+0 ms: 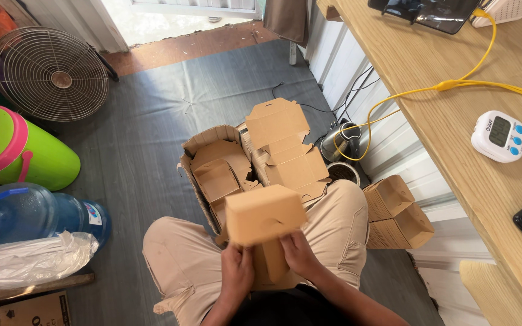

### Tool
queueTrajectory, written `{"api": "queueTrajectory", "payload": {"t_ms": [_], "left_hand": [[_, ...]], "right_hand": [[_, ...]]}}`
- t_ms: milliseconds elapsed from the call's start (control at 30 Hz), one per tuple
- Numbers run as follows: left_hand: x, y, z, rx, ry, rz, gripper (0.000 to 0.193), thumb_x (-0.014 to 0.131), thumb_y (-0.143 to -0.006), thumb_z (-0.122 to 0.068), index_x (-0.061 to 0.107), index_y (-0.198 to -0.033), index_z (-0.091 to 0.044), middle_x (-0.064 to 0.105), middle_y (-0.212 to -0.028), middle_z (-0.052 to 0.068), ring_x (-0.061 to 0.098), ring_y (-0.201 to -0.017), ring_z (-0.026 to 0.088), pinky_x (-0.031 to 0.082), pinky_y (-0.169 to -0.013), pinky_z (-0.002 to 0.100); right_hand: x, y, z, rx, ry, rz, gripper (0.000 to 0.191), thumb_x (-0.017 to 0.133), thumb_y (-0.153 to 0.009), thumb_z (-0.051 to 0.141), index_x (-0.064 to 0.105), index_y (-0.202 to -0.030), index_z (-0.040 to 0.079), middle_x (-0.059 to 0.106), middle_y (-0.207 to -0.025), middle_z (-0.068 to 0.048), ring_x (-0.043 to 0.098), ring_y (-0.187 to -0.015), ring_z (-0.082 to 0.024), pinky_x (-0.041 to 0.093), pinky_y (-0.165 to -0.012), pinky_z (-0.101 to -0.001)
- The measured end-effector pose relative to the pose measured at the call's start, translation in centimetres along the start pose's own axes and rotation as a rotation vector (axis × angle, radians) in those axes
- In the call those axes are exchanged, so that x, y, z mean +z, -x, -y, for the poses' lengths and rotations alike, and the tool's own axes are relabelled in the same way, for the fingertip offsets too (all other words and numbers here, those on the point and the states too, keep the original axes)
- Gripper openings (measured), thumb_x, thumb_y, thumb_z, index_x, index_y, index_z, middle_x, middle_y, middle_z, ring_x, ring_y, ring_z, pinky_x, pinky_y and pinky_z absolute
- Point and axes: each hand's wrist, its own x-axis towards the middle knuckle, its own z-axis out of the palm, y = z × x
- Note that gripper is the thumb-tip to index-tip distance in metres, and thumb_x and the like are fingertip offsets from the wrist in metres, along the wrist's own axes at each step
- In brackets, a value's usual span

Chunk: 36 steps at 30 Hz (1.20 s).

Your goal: The person sits on the floor and folds flat die-cut cardboard takeout boxes into shape by hand, pressing the creases and tabs to form each box, and stacks the finished boxes with a pile of completed boxes beside them.

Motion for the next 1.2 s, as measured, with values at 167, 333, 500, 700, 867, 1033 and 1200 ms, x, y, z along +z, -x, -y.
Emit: {"api": "queueTrajectory", "payload": {"t_ms": [167,333,500,700,867,1033,1200], "left_hand": [[-0.5,-0.7,0.4,-0.109,0.098,-0.146,0.030,0.058,-0.101,-0.026,0.063,-0.105,0.004,0.074,-0.078,0.009,0.064,-0.068,0.011,0.053,-0.059,0.029],[-0.5,0.1,2.4,-0.019,0.108,-0.131,0.031,0.057,-0.106,-0.024,0.065,-0.109,0.006,0.074,-0.084,0.010,0.065,-0.075,0.012,0.052,-0.064,0.029],[-0.7,0.0,2.5,0.005,0.135,-0.004,0.040,0.052,-0.108,-0.031,0.062,-0.124,0.004,0.073,-0.112,0.012,0.066,-0.102,0.013,0.052,-0.090,0.030],[-3.4,-0.8,-1.3,0.012,0.235,0.504,0.093,0.079,-0.080,-0.016,0.028,-0.156,-0.001,0.056,-0.134,0.013,0.058,-0.119,0.021,0.048,-0.098,0.035],[-3.1,-0.8,-2.6,0.249,-0.273,0.146,0.062,0.068,-0.087,0.004,0.053,-0.146,-0.005,0.069,-0.125,0.013,0.069,-0.109,0.024,0.057,-0.090,0.034],[-5.3,-1.6,-3.3,0.449,-0.620,-0.126,0.058,0.071,-0.075,0.004,0.069,-0.131,-0.011,0.073,-0.097,0.009,0.071,-0.083,0.027,0.056,-0.075,0.035],[-5.7,-1.5,-4.9,0.710,-0.767,-0.042,0.051,0.070,-0.075,-0.004,0.072,-0.124,-0.016,0.071,-0.098,0.004,0.069,-0.083,0.022,0.055,-0.071,0.036]], "right_hand": [[0.5,0.2,2.7,0.343,-0.563,0.266,0.062,0.034,-0.100,0.055,0.065,-0.124,0.008,0.071,-0.105,-0.003,0.065,-0.095,-0.007,0.053,-0.082,-0.0255],[0.7,1.1,2.8,0.173,-0.117,0.307,0.059,0.037,-0.103,0.052,0.067,-0.097,0.001,0.065,-0.063,-0.005,0.056,-0.048,-0.013,0.043,-0.045,-0.0306],[-0.2,0.2,0.2,-0.072,0.146,0.134,0.060,0.046,-0.108,0.048,0.063,-0.080,-0.002,0.062,-0.059,-0.003,0.057,-0.053,-0.008,0.044,-0.050,-0.0307],[-1.3,-0.3,-0.2,0.268,-0.176,-0.022,0.060,0.036,-0.099,0.051,0.072,-0.095,0.003,0.066,-0.061,-0.001,0.056,-0.047,-0.013,0.041,-0.043,-0.0314],[-0.3,-1.0,-0.4,0.077,-0.267,0.052,0.063,0.038,-0.104,0.058,0.064,-0.114,0.002,0.060,-0.080,0.001,0.053,-0.069,-0.007,0.044,-0.061,-0.0239],[-0.5,-1.0,-0.9,0.089,-0.261,0.245,0.061,0.045,-0.107,0.061,0.052,-0.097,0.001,0.049,-0.072,-0.001,0.053,-0.063,-0.011,0.047,-0.059,-0.0252],[-0.7,0.3,0.4,-0.003,-0.450,0.353,0.051,0.060,-0.097,0.051,0.051,-0.115,0.004,0.064,-0.096,-0.006,0.064,-0.085,-0.015,0.055,-0.066,-0.0278]]}}
